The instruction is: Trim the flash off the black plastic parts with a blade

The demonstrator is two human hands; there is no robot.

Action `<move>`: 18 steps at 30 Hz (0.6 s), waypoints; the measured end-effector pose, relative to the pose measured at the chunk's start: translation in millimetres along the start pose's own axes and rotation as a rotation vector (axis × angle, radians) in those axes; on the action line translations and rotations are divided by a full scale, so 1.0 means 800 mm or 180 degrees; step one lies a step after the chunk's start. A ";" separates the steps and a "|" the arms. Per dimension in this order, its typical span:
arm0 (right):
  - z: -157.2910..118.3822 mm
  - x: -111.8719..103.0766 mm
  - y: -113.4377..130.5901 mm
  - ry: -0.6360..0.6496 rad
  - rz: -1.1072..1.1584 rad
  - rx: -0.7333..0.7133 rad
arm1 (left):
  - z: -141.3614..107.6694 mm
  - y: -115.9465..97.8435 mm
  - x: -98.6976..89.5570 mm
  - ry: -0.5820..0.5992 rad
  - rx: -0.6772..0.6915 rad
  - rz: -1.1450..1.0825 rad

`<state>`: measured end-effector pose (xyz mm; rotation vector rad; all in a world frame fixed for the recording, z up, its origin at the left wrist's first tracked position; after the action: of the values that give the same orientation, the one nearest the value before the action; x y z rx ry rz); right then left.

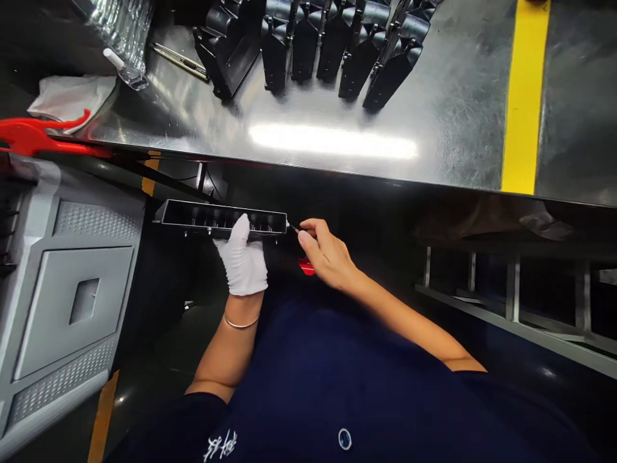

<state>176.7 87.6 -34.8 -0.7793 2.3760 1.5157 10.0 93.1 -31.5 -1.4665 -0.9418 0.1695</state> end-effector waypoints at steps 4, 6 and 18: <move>-0.010 0.011 0.002 0.0098 0.0846 -0.0081 | -0.009 -0.019 0.004 -0.0215 0.0876 -0.0113; -0.012 0.020 0.005 0.0038 0.1237 -0.0202 | -0.015 -0.020 0.004 -0.0282 0.1006 -0.0083; 0.005 0.033 -0.032 -0.0349 0.1640 -0.0001 | -0.018 -0.029 -0.006 -0.0373 0.0948 0.0627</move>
<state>168.4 74.6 -68.5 -0.0691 2.6146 1.6769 5.4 75.2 -10.5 -1.2799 -0.8243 0.5235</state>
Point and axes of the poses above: each hand's wrist, its own z-axis towards the middle knuckle, its own x-axis out of the palm, y = z × x, the point moved 6 cm from there along z, towards the middle knuckle, and after that the axes turned 11 degrees about x, right-handed, at the moved point
